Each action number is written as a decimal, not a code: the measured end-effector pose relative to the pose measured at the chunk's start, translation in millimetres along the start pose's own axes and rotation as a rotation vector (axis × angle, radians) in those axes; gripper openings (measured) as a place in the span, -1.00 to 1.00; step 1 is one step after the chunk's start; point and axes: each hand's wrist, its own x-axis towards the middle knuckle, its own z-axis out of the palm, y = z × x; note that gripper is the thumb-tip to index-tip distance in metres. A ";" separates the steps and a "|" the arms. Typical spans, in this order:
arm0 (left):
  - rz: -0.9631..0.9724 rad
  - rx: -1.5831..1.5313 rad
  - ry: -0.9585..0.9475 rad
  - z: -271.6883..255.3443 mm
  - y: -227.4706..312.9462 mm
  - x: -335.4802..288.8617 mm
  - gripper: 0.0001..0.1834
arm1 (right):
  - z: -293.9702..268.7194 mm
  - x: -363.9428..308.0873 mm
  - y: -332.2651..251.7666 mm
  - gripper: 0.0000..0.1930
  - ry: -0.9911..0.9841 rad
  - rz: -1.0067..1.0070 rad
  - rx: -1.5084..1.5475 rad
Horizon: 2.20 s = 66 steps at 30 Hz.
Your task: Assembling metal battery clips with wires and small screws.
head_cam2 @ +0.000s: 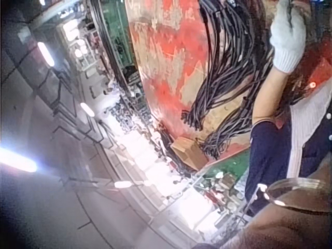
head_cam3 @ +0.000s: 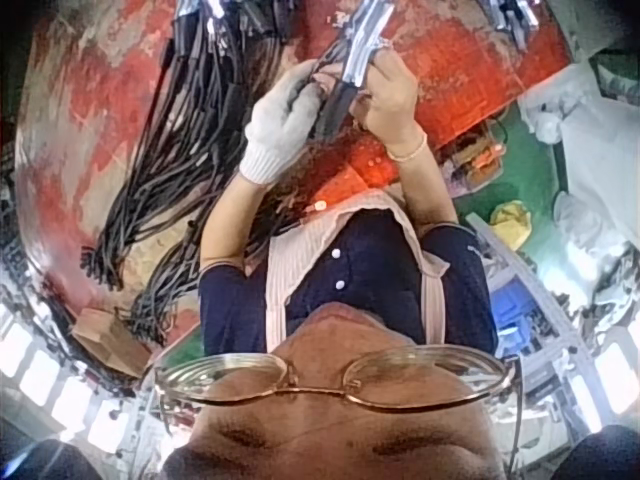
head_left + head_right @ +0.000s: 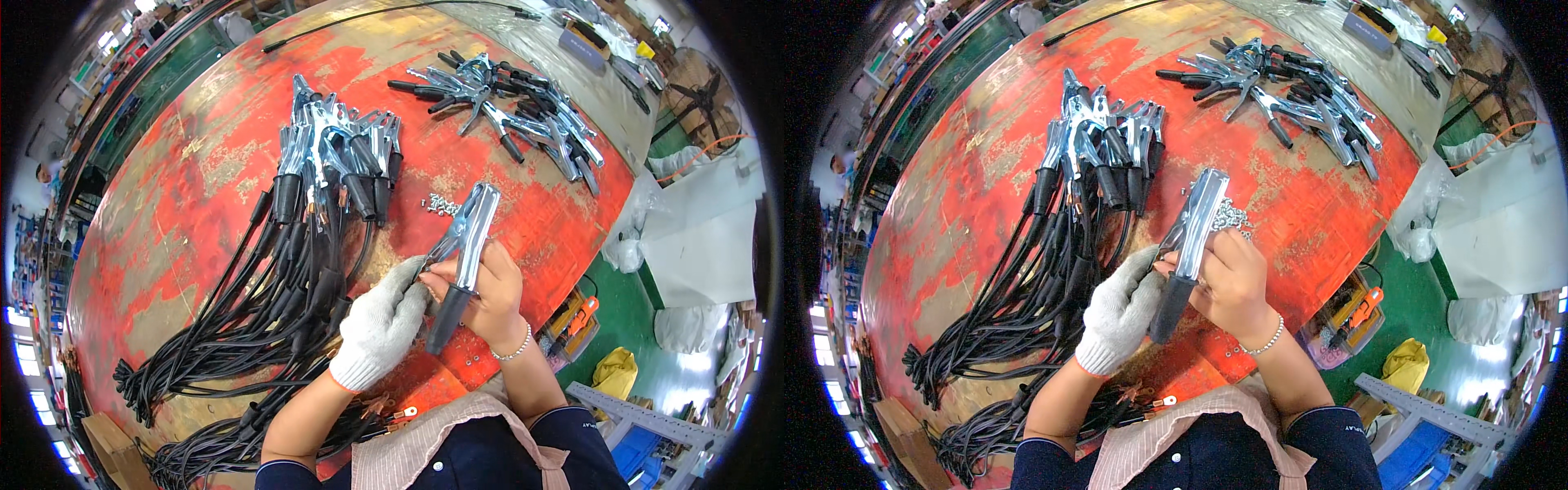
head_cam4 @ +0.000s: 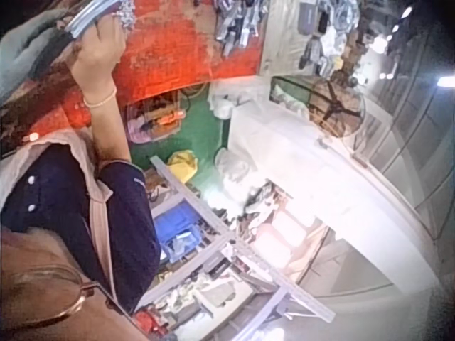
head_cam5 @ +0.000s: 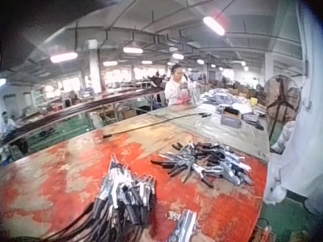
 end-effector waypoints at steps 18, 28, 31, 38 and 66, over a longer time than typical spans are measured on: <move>0.053 0.022 0.005 -1.3 9.2 -1.0 -0.64 | -11.5 -13.4 5.2 -0.66 -0.081 -0.131 -0.087; 0.020 0.072 -0.029 -3.1 17.0 -4.7 -0.62 | -20.2 -16.5 4.1 -0.60 -0.057 -0.150 -0.092; -0.004 0.037 -0.032 -2.6 19.9 -3.9 -0.62 | -18.1 -16.7 2.6 -0.61 -0.106 -0.111 -0.082; 0.051 0.105 -0.024 -1.2 15.7 -2.1 -0.63 | -22.0 -15.1 9.0 -0.73 -0.079 -0.055 -0.023; -0.465 0.587 0.311 -229.2 -94.2 107.6 -0.26 | 80.3 30.5 26.8 -0.22 -0.057 0.975 1.381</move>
